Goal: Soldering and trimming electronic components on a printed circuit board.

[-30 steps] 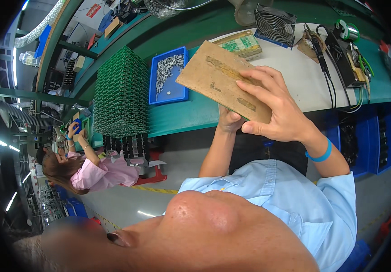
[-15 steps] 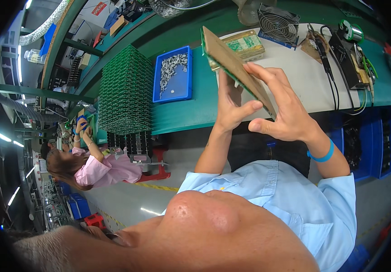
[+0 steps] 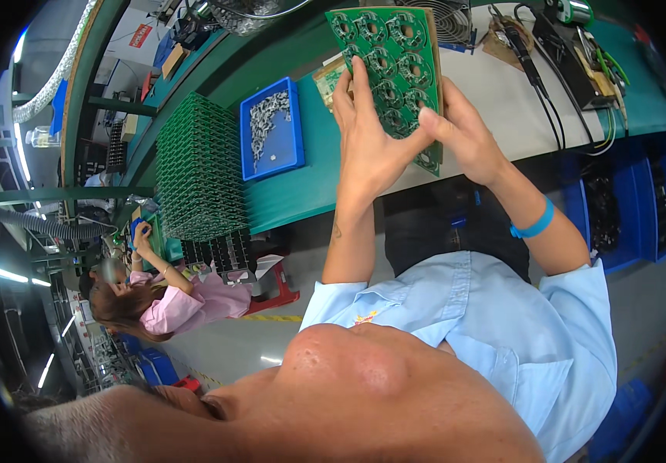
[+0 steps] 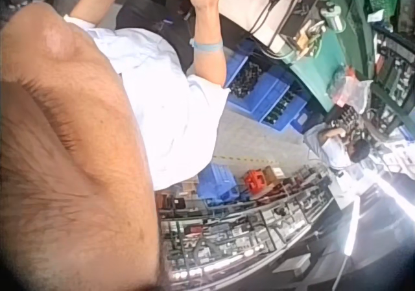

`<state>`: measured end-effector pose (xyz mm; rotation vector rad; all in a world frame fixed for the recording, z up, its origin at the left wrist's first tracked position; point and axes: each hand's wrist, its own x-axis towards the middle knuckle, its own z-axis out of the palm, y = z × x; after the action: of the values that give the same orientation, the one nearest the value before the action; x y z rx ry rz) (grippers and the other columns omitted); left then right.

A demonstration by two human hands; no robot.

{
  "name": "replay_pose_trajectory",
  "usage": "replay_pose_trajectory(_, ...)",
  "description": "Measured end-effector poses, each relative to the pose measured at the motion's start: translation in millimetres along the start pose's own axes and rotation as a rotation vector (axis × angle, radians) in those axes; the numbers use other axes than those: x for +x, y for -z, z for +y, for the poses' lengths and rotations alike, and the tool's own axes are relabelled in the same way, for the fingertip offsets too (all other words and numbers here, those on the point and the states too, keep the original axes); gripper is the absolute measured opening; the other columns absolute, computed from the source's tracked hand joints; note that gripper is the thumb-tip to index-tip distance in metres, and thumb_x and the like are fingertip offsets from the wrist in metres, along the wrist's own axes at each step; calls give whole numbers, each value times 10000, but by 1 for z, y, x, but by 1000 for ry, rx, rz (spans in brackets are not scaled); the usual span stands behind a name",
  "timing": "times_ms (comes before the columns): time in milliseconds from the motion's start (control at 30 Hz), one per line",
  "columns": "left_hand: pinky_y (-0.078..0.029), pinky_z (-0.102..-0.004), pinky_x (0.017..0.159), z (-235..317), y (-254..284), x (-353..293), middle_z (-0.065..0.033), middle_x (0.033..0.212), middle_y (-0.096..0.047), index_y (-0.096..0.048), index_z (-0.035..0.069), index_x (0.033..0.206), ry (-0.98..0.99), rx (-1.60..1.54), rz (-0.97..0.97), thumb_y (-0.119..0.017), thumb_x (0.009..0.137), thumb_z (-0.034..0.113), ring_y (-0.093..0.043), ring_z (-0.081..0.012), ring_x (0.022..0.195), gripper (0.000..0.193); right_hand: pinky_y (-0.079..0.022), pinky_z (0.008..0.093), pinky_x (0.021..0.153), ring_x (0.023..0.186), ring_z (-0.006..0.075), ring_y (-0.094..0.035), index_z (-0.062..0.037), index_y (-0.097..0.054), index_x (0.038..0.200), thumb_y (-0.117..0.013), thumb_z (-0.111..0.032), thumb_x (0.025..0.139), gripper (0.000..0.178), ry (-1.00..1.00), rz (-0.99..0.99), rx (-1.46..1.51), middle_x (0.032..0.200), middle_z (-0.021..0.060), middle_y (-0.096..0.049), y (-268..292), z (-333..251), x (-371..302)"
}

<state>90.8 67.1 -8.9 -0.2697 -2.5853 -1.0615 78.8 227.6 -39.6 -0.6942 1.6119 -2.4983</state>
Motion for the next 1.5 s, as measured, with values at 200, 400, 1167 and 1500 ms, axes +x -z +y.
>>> replay_pose_trajectory(200,-415,-570,1113,9,-2,7,-349,1593,-259,-209,-22,1640,53,189,-37,-897,719,441,-398,-525,1377,1240,-466,320,1046,1233,181,-593,5,-427,1524,-526,-122,1039,511,-83,122,131,1419,139,-610,-5,-4,6)
replay_pose_trajectory(400,-413,-577,1116,11,-8,13,-366,1586,-284,-260,-37,1618,68,210,-67,-888,701,434,-400,-527,1374,1207,-485,310,1032,1206,173,-622,-11,-471,1491,-537,-107,1031,475,-135,162,135,1377,120,-646,3,1,9)
replay_pose_trajectory(1167,-385,-561,1158,-10,13,14,-307,1602,-319,-388,2,1571,-12,189,-222,-958,592,494,-371,-492,1419,1236,-494,410,1016,1263,274,-634,-76,-480,1536,-174,-841,989,990,-297,123,448,1440,166,-625,32,8,1)
replay_pose_trajectory(1500,-391,-547,1160,-13,45,16,-242,1609,-368,-441,63,1563,-122,229,-368,-962,549,463,-399,-467,1412,1209,-498,417,1043,1260,248,-632,-92,-504,1526,-345,-656,1067,744,-456,117,788,1445,129,-631,37,-8,5)
